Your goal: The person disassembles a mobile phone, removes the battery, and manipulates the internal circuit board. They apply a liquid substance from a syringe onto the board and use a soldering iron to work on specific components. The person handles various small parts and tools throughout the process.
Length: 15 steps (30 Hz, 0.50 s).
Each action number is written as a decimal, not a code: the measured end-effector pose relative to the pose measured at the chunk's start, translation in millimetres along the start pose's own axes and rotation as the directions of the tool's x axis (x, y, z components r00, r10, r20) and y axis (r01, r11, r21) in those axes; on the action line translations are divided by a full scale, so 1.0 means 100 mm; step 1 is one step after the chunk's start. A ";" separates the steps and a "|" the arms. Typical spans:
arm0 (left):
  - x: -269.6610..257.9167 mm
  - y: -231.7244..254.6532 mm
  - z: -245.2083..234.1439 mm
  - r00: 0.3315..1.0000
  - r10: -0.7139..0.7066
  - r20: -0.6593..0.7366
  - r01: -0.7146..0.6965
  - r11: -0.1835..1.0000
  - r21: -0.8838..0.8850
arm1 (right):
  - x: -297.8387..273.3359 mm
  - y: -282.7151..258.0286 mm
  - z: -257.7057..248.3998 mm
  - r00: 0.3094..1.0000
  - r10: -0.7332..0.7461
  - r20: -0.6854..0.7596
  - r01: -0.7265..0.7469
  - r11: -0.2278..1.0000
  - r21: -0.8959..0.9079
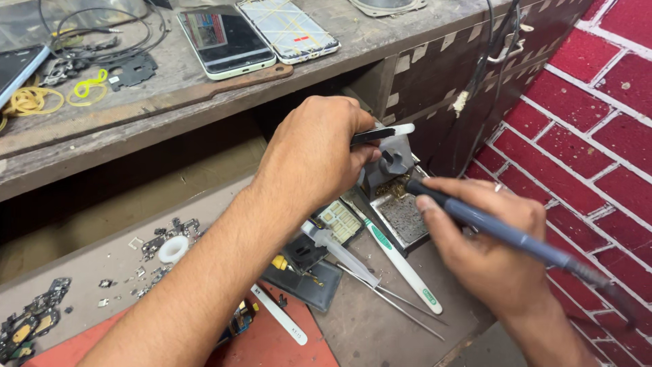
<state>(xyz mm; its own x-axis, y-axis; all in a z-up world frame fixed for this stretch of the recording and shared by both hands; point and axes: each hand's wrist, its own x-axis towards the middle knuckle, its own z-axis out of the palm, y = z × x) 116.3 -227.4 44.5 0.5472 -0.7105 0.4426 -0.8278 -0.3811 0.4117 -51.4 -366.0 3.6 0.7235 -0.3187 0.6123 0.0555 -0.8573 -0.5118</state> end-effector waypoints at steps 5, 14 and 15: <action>-0.01 0.00 -0.01 1.000 0.001 0.017 -0.001 1.000 -0.007 | -0.02 -0.05 -0.04 0.992 0.079 0.102 -0.093 0.986 0.141; -0.03 0.03 -0.01 1.000 -0.007 0.012 0.006 1.000 0.004 | -0.01 -0.08 -0.01 0.993 0.058 0.100 -0.074 0.984 0.162; -0.03 0.03 -0.01 1.000 0.003 0.003 -0.003 1.000 0.002 | 0.00 -0.07 -0.03 0.987 0.096 0.133 -0.124 0.968 0.219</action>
<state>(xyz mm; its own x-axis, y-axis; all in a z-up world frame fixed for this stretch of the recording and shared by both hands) 112.2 -225.9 45.7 0.5446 -0.7132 0.4413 -0.8294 -0.3801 0.4094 -53.7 -361.8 9.2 0.8103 -0.3431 0.4751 0.1147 -0.7021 -0.7028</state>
